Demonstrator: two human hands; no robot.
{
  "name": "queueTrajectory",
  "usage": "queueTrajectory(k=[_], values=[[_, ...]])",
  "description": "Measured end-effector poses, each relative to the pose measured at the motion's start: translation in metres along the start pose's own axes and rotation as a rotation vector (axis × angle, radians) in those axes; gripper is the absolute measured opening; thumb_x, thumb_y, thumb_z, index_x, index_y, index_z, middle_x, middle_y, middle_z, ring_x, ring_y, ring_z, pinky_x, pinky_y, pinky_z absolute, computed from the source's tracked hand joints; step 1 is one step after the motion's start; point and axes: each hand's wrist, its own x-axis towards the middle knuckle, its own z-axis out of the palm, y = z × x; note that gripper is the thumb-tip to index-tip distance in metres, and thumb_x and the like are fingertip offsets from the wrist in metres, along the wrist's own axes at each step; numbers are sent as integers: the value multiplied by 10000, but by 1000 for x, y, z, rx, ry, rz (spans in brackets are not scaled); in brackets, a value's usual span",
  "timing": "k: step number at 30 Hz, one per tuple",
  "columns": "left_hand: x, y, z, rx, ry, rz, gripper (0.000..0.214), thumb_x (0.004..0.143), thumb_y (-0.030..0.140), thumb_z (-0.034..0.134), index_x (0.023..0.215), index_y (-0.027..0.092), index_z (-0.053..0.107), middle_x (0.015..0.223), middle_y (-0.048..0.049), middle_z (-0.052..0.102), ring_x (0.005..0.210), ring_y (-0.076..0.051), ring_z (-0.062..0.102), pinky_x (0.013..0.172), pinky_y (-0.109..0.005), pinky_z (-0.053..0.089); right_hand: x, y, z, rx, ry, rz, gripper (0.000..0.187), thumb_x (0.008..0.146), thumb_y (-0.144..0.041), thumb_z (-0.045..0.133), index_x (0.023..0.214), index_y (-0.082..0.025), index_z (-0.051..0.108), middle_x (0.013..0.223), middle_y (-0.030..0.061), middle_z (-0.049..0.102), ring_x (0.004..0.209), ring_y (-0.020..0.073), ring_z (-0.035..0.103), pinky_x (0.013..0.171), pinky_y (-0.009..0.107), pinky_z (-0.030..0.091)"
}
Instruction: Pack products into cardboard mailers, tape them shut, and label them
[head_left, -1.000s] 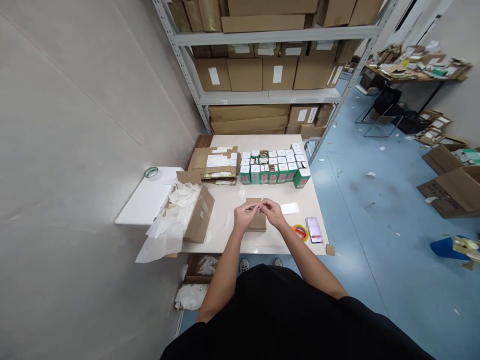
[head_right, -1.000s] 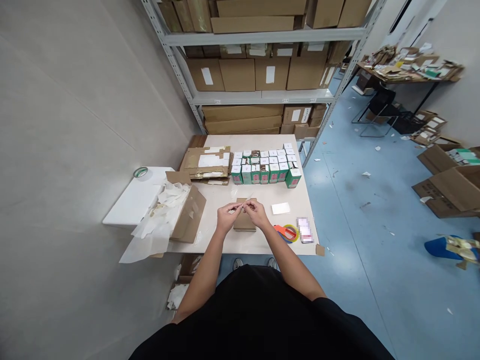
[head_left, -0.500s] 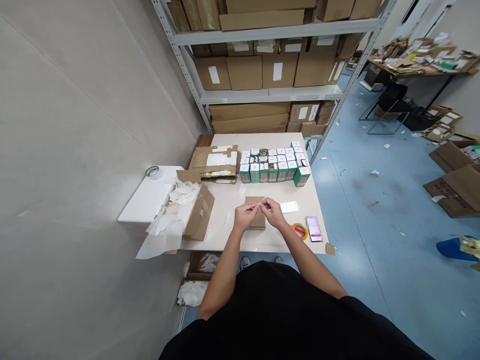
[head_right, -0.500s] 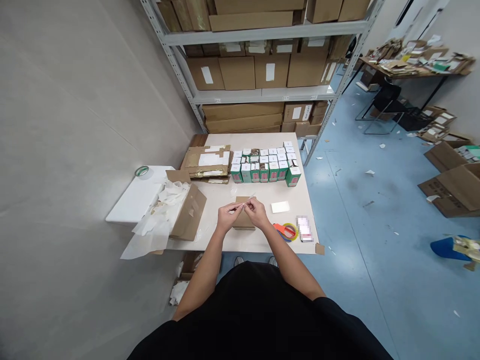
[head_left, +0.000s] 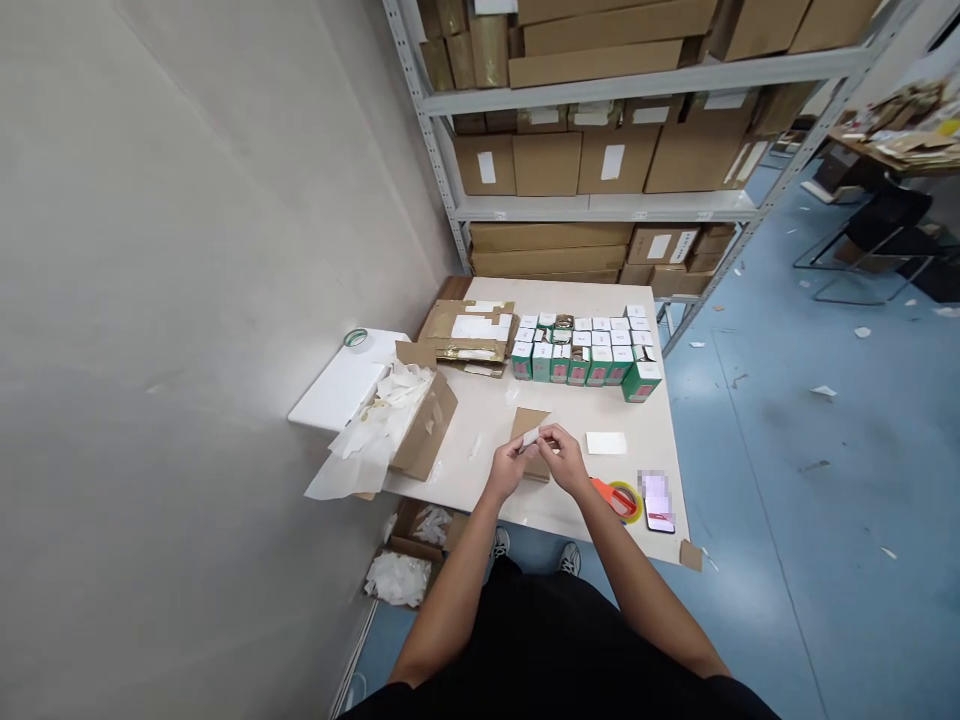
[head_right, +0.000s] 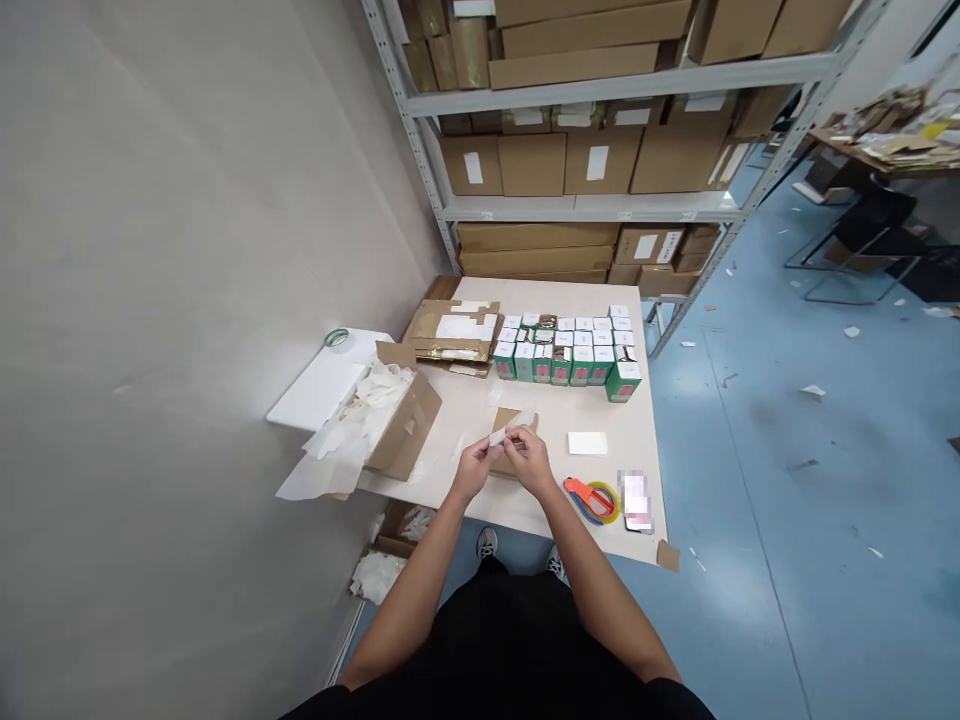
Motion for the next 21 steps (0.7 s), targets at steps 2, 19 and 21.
queueTrajectory(k=[2,19,21], values=[[-2,3,-7,35,48,-14,539,857,590,729,1176,160,791,1228,-119,762,1221,-322,675,1125,-475,476,2,2,4,4,-50,-19,192,906,-408,628,833,-235,669,1009,66,685,893,204,649,771,327,539],[-3,4,-62,-8,129,29,483,891,594,672,1031,154,813,952,-67,782,925,-238,699,874,-329,544,15,6,65,187,20,193,367,783,-557,796,856,-240,624,844,10,672,765,180,623,732,331,555],[-3,6,-66,-14,137,37,469,876,580,694,1065,166,805,1007,-76,785,957,-241,704,908,-345,545,18,7,76,161,3,179,376,787,-570,794,857,-239,629,804,7,661,753,185,623,745,343,553]])
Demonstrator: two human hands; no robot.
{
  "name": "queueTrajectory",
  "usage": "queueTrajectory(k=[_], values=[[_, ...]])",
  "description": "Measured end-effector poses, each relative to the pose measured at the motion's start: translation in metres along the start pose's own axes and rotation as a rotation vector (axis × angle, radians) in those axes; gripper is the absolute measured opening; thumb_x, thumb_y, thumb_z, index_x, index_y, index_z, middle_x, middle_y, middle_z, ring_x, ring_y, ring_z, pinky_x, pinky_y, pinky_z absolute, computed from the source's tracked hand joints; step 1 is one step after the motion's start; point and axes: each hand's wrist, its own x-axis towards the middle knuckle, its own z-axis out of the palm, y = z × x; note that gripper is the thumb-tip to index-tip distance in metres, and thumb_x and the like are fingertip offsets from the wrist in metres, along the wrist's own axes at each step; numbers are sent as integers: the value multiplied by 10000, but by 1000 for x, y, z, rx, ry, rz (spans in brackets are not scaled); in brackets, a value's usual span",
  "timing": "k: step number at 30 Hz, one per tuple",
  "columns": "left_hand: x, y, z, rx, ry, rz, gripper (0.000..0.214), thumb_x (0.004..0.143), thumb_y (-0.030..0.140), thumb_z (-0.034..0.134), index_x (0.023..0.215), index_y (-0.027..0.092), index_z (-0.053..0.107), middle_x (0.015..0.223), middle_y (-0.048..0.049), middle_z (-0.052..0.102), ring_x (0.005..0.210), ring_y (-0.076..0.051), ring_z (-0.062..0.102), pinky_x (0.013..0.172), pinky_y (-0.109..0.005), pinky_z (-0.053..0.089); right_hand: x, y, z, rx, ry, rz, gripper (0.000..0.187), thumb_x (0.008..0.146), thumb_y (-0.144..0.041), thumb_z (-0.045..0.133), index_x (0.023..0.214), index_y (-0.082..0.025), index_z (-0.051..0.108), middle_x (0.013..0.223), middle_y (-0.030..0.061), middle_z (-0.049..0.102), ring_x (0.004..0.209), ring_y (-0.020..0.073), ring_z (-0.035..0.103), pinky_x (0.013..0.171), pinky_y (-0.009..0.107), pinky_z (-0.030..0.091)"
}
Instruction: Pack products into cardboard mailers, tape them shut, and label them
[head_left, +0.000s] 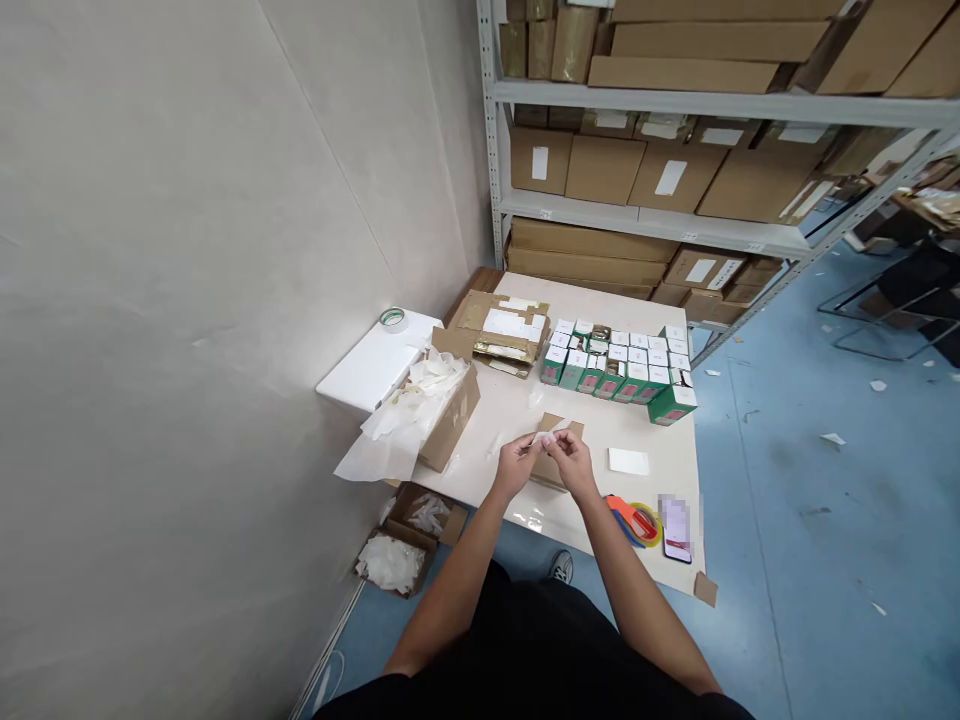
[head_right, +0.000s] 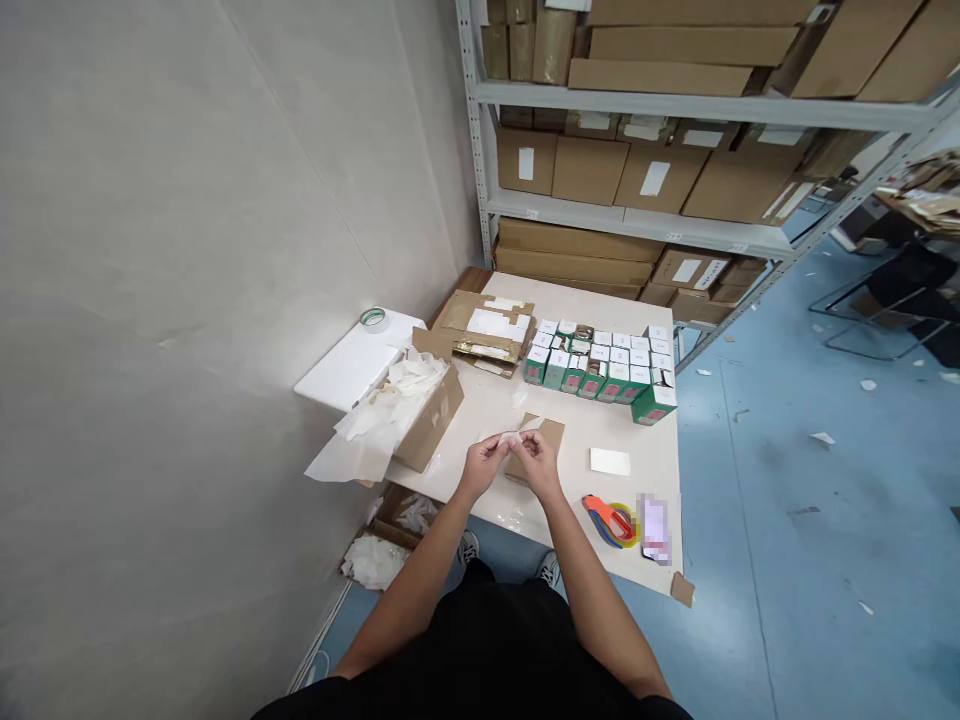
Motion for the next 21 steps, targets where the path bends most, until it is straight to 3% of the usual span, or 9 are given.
queueTrajectory(k=[4,7,9,11,16,21], values=[[5,0,-24,37,173,-47,460,840,616,711,807,160,764,789,-42,742,778,-203,674,750,-308,547,6,-1,7,-5,-9,-33,398,794,-599,753,798,-237,587,1004,72,725,886,230,660,802,380,552],[7,2,-55,-1,504,-41,478,810,632,730,753,158,707,675,-5,670,689,-166,626,676,-272,516,9,-5,-1,24,25,-62,377,815,-563,723,779,-241,532,1165,108,726,1051,270,658,859,398,537],[4,4,-73,-77,724,-19,479,802,633,730,830,155,715,716,-3,681,711,-160,630,682,-263,519,10,-6,-12,52,53,-61,345,838,-536,694,790,-244,514,1119,100,731,1038,262,656,847,384,525],[-6,5,-83,-77,865,27,461,807,612,732,859,154,721,772,-11,704,750,-156,635,713,-255,522,12,-3,-23,77,80,-35,331,837,-524,686,798,-247,508,977,63,718,915,229,651,794,353,512],[-58,-1,-72,4,1033,36,468,814,586,724,922,131,751,818,-37,732,771,-172,644,708,-254,512,10,15,-33,67,-11,63,370,794,-552,705,805,-247,496,767,-8,622,728,175,584,707,308,480],[-117,-1,-69,86,1127,43,476,816,577,723,947,123,768,881,-65,761,813,-196,671,753,-279,535,-13,28,-2,45,-244,142,415,773,-588,729,819,-251,491,801,-5,633,713,159,582,670,287,480]])
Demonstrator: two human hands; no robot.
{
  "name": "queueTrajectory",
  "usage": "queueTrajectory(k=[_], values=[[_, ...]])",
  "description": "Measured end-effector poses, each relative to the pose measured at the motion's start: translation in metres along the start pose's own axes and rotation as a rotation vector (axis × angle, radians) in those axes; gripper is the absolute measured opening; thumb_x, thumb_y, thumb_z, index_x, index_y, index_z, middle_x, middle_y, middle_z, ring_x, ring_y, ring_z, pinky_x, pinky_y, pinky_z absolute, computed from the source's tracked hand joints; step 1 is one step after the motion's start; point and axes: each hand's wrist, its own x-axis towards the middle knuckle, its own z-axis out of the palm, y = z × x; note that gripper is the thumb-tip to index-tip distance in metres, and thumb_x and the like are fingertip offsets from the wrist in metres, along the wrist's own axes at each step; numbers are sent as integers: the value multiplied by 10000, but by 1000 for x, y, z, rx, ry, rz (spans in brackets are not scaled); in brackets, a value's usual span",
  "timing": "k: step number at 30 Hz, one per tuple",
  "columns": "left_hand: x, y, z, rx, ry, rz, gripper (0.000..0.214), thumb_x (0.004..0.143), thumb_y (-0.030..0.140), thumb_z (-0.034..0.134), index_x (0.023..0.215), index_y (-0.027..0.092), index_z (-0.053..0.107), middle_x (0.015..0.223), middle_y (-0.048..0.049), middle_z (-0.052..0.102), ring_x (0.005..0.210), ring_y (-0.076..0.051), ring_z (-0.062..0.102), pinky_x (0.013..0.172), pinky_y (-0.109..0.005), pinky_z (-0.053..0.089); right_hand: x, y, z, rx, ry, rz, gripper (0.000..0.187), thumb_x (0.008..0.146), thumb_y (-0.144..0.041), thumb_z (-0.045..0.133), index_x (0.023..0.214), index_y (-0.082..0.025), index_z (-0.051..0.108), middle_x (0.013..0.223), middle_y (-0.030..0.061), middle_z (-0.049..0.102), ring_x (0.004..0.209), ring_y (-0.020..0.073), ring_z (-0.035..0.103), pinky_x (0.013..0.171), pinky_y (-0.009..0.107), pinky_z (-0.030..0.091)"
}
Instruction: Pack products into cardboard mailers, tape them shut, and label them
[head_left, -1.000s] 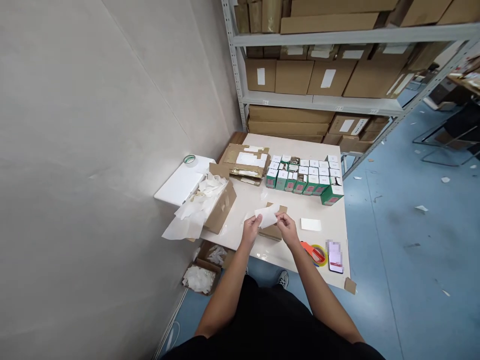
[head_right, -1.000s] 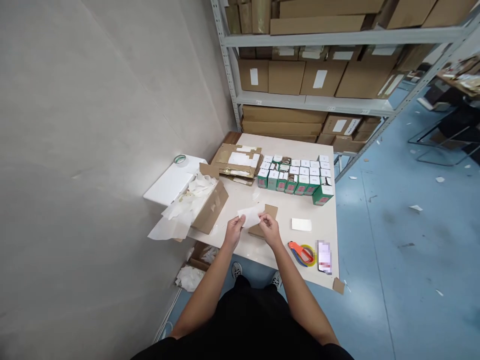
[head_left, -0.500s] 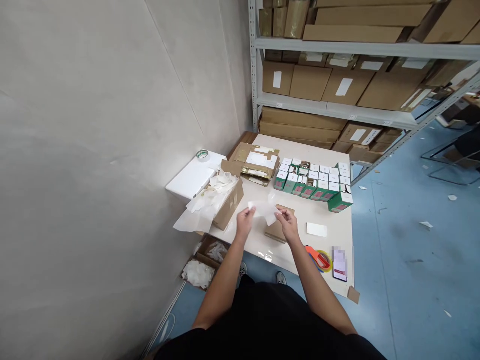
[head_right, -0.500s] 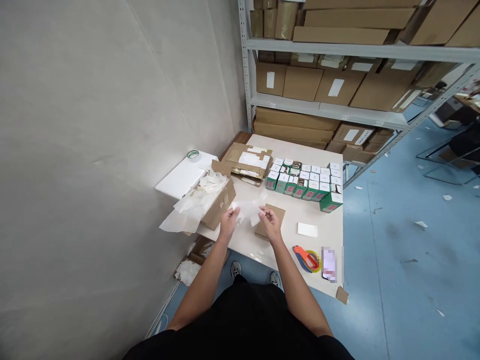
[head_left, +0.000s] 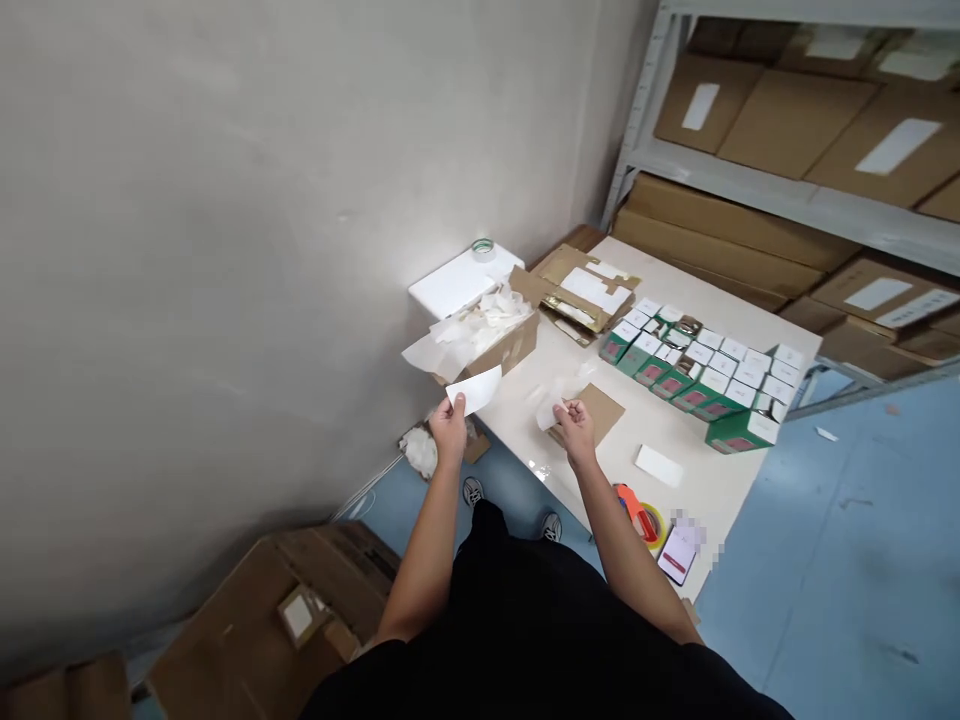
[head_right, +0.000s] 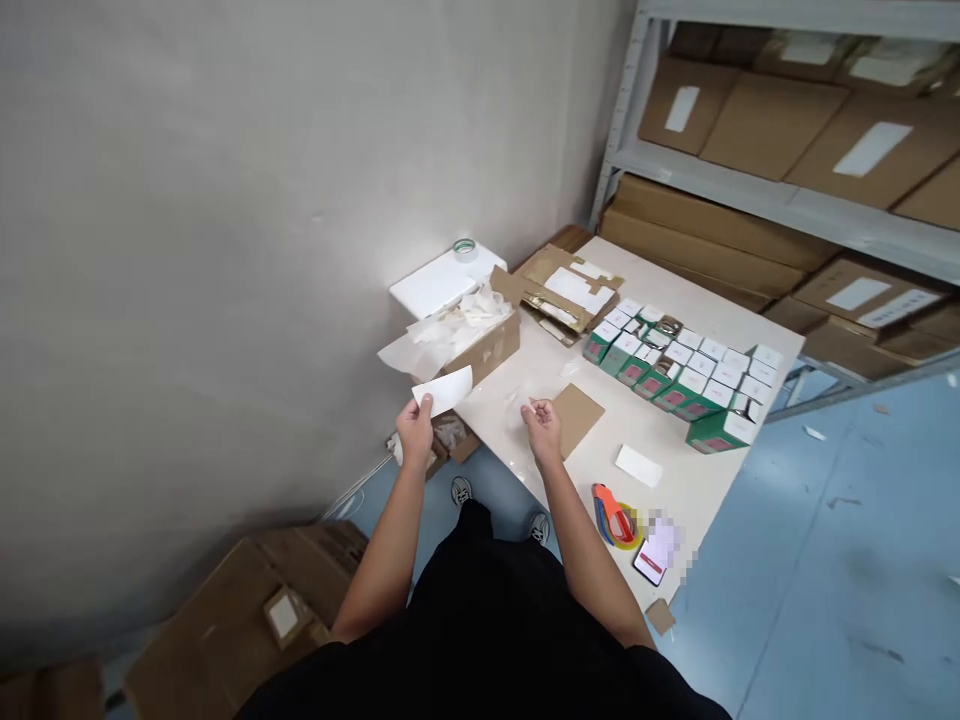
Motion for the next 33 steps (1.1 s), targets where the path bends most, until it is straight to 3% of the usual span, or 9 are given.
queueTrajectory(k=[6,10,17,22,27,33], values=[[9,-10,-70,-28,229,8,468,787,591,741,924,144,755,913,-80,769,853,-213,692,800,-301,552,-8,20,70,-86,-249,50,385,750,-548,765,820,-247,536,688,-35,592,647,146,559,640,279,491],[22,-24,-124,-59,332,-47,484,769,604,744,956,157,743,929,-80,768,878,-217,698,815,-310,558,-8,55,135,-159,-409,125,337,764,-530,704,890,-245,576,723,-20,656,650,154,580,616,277,491],[59,-56,-240,-16,453,-122,469,777,596,745,923,150,735,867,-61,736,841,-204,680,766,-280,533,0,162,277,-392,-567,218,257,692,-457,641,789,-220,619,662,-35,633,606,141,541,580,249,457],[95,-83,-305,34,470,-197,426,821,570,728,909,153,746,790,-35,702,761,-180,644,702,-256,499,29,247,365,-765,-489,280,169,669,-363,624,745,-213,625,710,-9,680,654,157,605,625,259,486],[127,-99,-352,132,443,-243,389,847,537,724,874,151,759,748,-24,689,687,-162,605,634,-243,465,63,310,411,-1018,-439,318,88,622,-241,678,641,-232,593,693,33,697,741,204,657,705,294,492],[146,-122,-387,191,351,-311,365,860,518,714,922,164,782,817,-39,735,715,-180,631,663,-263,486,87,348,431,-1075,-382,332,122,633,-179,704,714,-218,621,824,109,724,904,317,686,832,425,509]])
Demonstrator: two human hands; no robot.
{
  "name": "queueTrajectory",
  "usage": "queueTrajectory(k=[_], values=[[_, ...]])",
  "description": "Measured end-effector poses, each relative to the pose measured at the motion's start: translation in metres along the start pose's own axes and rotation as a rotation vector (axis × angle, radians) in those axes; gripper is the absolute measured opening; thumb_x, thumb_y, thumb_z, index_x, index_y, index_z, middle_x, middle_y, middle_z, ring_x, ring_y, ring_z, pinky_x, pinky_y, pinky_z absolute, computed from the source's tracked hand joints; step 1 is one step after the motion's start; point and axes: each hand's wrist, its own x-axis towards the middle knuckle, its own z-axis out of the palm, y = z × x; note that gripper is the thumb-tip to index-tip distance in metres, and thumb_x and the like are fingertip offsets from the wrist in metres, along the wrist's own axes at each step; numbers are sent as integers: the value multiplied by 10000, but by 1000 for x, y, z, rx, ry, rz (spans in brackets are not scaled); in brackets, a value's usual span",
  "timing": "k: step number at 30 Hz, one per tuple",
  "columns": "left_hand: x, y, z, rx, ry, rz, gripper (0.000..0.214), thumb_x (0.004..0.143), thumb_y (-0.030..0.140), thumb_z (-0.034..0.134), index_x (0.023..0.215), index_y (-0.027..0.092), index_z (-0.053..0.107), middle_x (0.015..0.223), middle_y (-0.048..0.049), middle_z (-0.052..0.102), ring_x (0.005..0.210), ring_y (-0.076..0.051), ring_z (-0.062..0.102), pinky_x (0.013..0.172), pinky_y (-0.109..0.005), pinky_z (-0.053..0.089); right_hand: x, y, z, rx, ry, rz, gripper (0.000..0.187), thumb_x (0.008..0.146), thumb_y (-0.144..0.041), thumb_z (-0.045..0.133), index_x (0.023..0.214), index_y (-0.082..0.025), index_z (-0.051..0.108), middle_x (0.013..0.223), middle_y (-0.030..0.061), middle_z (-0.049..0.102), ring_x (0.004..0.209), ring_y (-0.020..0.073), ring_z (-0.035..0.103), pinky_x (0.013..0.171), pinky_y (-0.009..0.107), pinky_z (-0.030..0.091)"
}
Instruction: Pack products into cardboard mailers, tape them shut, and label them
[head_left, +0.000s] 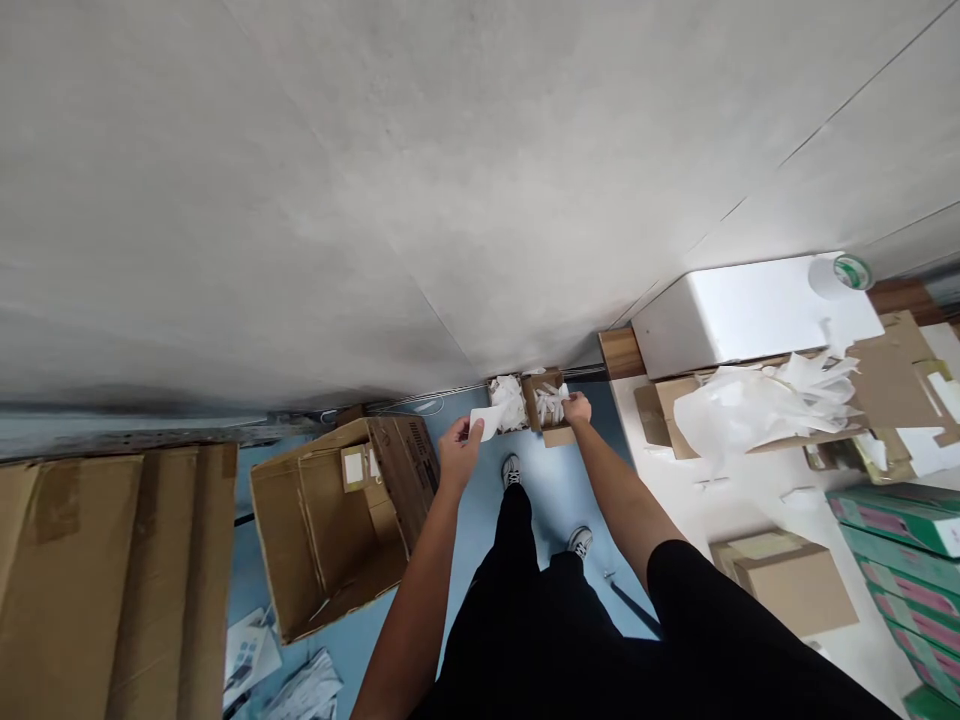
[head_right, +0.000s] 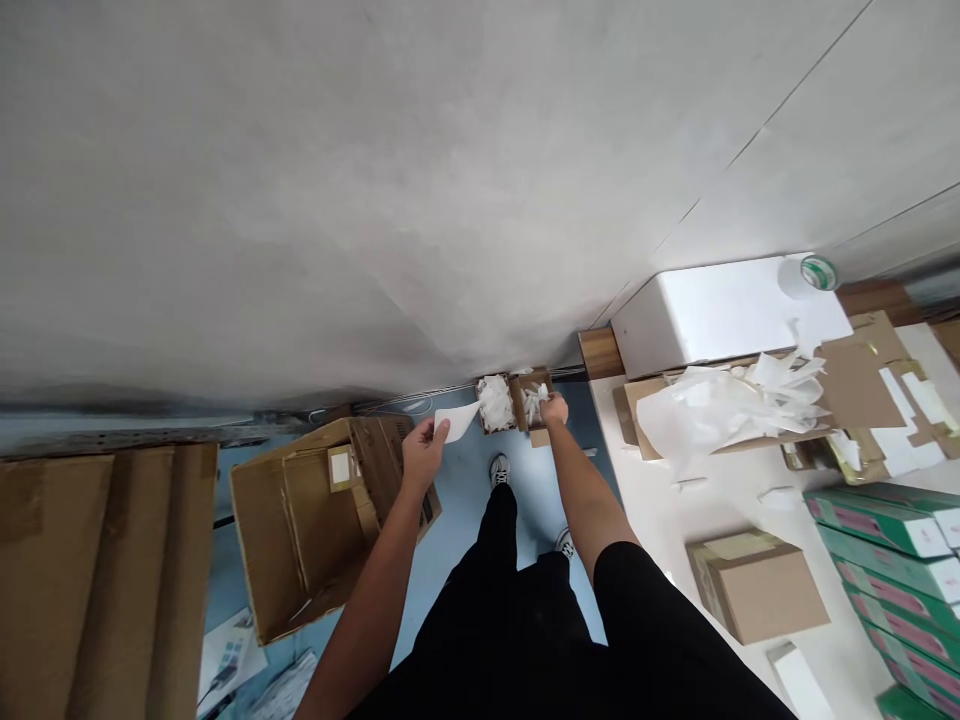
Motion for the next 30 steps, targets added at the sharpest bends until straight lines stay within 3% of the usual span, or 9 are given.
queueTrajectory(k=[4,9,12,16,19,22,26,30], values=[[14,-5,5,17,-22,-29,361,844,518,725,925,170,779,833,-41,740,732,-186,638,682,-271,490,0,1,-2,38,63,6,185,687,-241,689,862,-193,650,973,125,730,1007,331,674,893,452,499],[24,3,36,47,-98,-12,349,857,514,701,930,180,771,808,-34,728,728,-183,632,697,-273,483,-41,3,-26,148,126,-59,248,703,-325,647,922,-210,648,996,78,727,936,250,667,911,392,511],[24,17,62,54,-142,93,320,871,488,692,961,191,773,848,-48,736,760,-189,639,731,-282,488,-84,-1,-54,325,100,-186,249,746,-421,637,886,-215,647,882,41,714,811,214,648,834,355,522],[6,52,101,93,-207,383,216,876,426,713,929,223,763,882,-53,730,770,-181,640,768,-291,505,-151,-17,-111,564,-50,-301,388,846,-588,632,709,-225,635,702,14,664,700,190,605,722,320,502],[-26,82,137,155,-336,676,151,907,369,694,887,224,731,889,-56,717,796,-182,653,780,-304,525,-194,-27,-165,716,-23,-316,467,871,-666,625,764,-220,716,795,43,730,779,209,648,748,330,513],[-72,108,180,189,-473,944,99,920,313,687,874,230,713,900,-61,707,851,-197,669,826,-333,537,-225,-20,-223,840,39,-315,498,852,-704,643,778,-223,751,817,49,742,818,223,661,765,343,524],[-146,132,240,186,-623,1187,51,905,285,708,924,239,700,921,-69,700,903,-231,668,843,-366,537,-262,22,-294,1003,253,-285,480,829,-684,681,743,-215,741,792,44,715,826,218,651,751,332,519],[-225,144,289,177,-720,1331,244,849,361,793,1011,228,667,973,-95,696,948,-274,652,868,-406,518,-298,85,-347,1151,437,-185,412,768,-614,772,730,-206,724,748,24,683,784,194,629,741,307,504]])
